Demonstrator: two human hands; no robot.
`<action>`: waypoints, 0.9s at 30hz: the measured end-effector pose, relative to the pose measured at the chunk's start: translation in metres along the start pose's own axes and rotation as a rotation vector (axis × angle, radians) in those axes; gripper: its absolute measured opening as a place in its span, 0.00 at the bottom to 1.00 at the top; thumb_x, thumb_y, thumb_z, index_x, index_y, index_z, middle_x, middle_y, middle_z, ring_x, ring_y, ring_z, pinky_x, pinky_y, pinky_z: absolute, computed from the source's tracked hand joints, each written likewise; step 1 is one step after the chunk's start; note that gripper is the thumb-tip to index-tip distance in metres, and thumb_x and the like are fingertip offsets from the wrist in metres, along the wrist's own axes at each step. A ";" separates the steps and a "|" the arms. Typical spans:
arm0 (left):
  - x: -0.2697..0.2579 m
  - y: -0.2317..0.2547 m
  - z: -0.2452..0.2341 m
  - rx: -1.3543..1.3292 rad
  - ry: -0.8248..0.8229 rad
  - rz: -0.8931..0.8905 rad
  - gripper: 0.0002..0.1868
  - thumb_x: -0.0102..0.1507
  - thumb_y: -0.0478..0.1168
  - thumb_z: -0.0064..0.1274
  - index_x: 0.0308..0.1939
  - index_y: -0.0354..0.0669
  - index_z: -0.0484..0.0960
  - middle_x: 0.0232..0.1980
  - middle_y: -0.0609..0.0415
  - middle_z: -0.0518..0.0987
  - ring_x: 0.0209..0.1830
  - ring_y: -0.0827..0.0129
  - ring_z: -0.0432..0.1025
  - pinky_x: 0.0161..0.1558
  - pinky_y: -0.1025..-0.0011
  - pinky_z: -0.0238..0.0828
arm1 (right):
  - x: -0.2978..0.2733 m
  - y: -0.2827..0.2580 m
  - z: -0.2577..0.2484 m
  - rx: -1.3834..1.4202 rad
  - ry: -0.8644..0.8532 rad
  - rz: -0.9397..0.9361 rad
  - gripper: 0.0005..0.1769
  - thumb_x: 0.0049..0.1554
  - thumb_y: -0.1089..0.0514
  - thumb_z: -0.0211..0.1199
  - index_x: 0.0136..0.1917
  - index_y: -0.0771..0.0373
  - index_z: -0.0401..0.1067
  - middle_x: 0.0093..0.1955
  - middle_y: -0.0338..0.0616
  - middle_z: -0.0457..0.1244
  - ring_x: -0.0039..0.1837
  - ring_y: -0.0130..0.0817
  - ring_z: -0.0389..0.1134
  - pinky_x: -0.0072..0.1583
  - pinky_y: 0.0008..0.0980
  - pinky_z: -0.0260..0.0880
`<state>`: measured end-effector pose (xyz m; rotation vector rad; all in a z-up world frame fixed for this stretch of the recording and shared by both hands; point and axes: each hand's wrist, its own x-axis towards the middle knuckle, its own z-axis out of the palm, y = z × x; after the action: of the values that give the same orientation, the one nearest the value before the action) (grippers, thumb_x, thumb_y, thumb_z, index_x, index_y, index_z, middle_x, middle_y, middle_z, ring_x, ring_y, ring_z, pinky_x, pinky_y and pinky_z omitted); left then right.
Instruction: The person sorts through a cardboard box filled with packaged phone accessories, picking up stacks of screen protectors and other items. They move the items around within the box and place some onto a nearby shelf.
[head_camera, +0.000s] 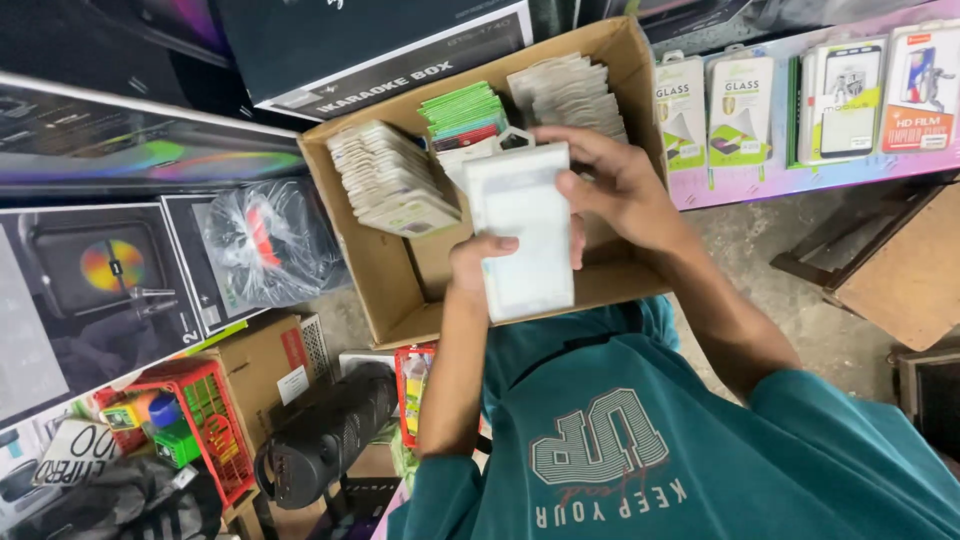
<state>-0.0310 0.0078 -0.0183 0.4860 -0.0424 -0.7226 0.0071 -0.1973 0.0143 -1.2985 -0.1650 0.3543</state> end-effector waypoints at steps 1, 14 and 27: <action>-0.004 -0.001 -0.003 -0.001 0.000 0.003 0.48 0.53 0.50 0.58 0.71 0.20 0.63 0.51 0.29 0.76 0.46 0.45 0.74 0.53 0.55 0.74 | 0.002 0.004 0.004 -0.002 -0.002 0.000 0.24 0.67 0.59 0.59 0.75 0.66 0.65 0.61 0.45 0.67 0.60 0.27 0.69 0.60 0.28 0.73; -0.060 -0.012 -0.029 0.162 0.277 0.066 0.33 0.68 0.37 0.53 0.74 0.26 0.62 0.65 0.36 0.74 0.63 0.47 0.73 0.64 0.45 0.72 | 0.012 0.019 0.023 -0.045 0.261 -0.018 0.10 0.64 0.65 0.65 0.59 0.68 0.75 0.52 0.42 0.72 0.54 0.23 0.72 0.57 0.22 0.72; 0.032 -0.003 -0.015 0.996 0.394 0.334 0.33 0.70 0.49 0.53 0.76 0.39 0.66 0.79 0.45 0.59 0.77 0.59 0.58 0.76 0.59 0.58 | -0.035 -0.014 -0.102 -0.233 0.699 -0.520 0.14 0.83 0.61 0.62 0.57 0.69 0.64 0.40 0.45 0.61 0.36 0.32 0.60 0.38 0.30 0.61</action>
<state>-0.0058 -0.0082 -0.0370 1.5264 -0.1116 -0.2191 0.0090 -0.3054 0.0033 -1.4796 0.0553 -0.5785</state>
